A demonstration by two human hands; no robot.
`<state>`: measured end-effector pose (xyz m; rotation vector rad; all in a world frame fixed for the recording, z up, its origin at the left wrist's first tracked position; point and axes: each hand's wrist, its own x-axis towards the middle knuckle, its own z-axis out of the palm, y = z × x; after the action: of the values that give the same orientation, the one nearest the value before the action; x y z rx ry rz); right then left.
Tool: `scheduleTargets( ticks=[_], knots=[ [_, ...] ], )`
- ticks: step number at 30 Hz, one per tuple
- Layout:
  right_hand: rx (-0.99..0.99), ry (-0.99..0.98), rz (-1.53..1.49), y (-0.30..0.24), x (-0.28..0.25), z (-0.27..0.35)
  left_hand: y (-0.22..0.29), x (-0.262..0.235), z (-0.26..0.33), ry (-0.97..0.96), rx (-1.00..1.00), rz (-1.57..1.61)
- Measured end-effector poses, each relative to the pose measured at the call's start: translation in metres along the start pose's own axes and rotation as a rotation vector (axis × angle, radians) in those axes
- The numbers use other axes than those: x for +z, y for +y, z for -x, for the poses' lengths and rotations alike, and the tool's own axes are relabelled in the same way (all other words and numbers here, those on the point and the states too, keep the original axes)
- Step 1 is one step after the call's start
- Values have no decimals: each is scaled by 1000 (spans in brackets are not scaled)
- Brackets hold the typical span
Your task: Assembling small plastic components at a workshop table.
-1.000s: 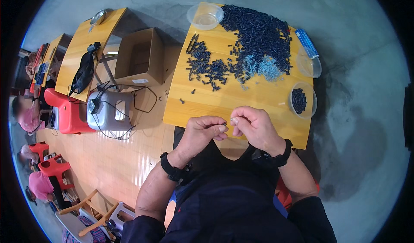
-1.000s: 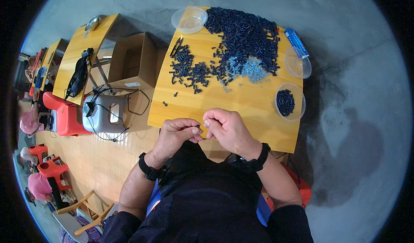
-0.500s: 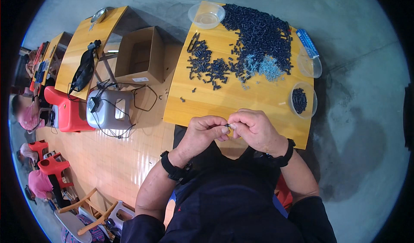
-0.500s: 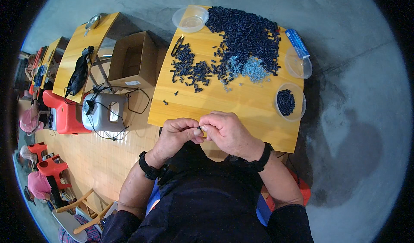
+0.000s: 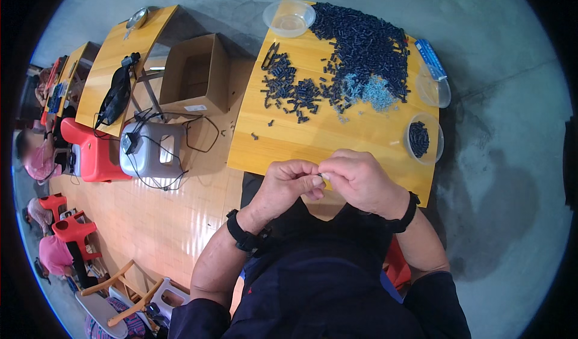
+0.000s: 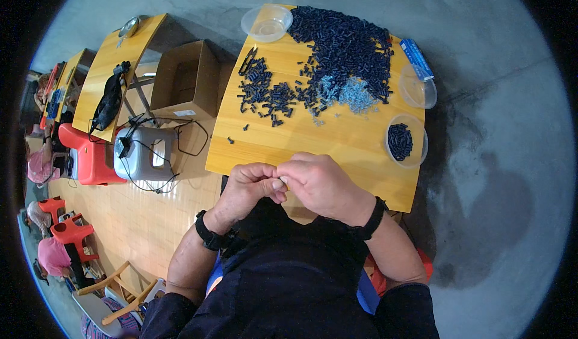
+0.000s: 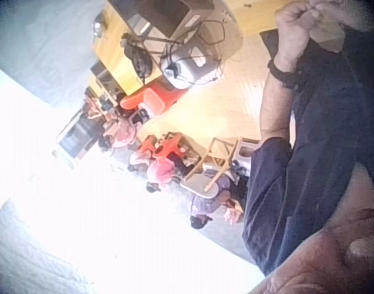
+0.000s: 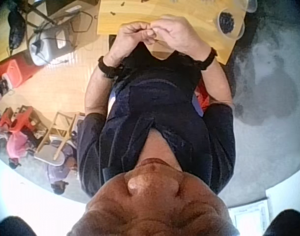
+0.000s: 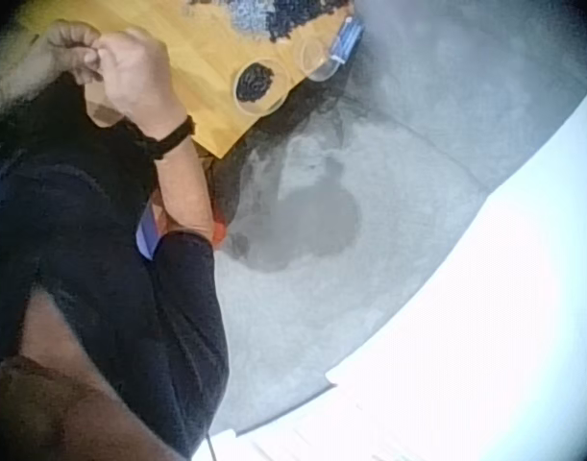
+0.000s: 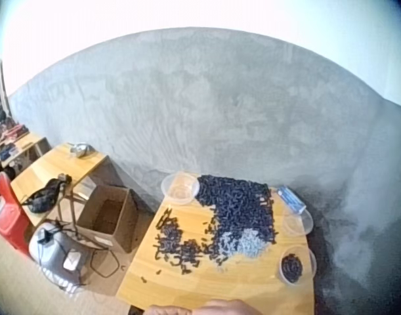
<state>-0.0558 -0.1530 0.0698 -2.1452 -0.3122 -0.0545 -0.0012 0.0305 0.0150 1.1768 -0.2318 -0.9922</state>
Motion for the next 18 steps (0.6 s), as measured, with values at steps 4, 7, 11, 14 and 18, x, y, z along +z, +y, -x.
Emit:
scheduleTargets(
  ticks=[4,7,11,14,18],
  knots=[
    [205,76,-207,-6,2,-1,4,-2,-2,-15,46,-26],
    [247,93,-287,-4,2,0,9,1,-2,-13,68,-23],
    [116,116,-144,-5,0,-1,12,3,0,-14,90,0],
    [5,124,-37,-8,-1,0,13,3,2,-25,57,-24],
    [34,110,-34,-6,1,3,11,4,2,-17,69,22]
  ],
)
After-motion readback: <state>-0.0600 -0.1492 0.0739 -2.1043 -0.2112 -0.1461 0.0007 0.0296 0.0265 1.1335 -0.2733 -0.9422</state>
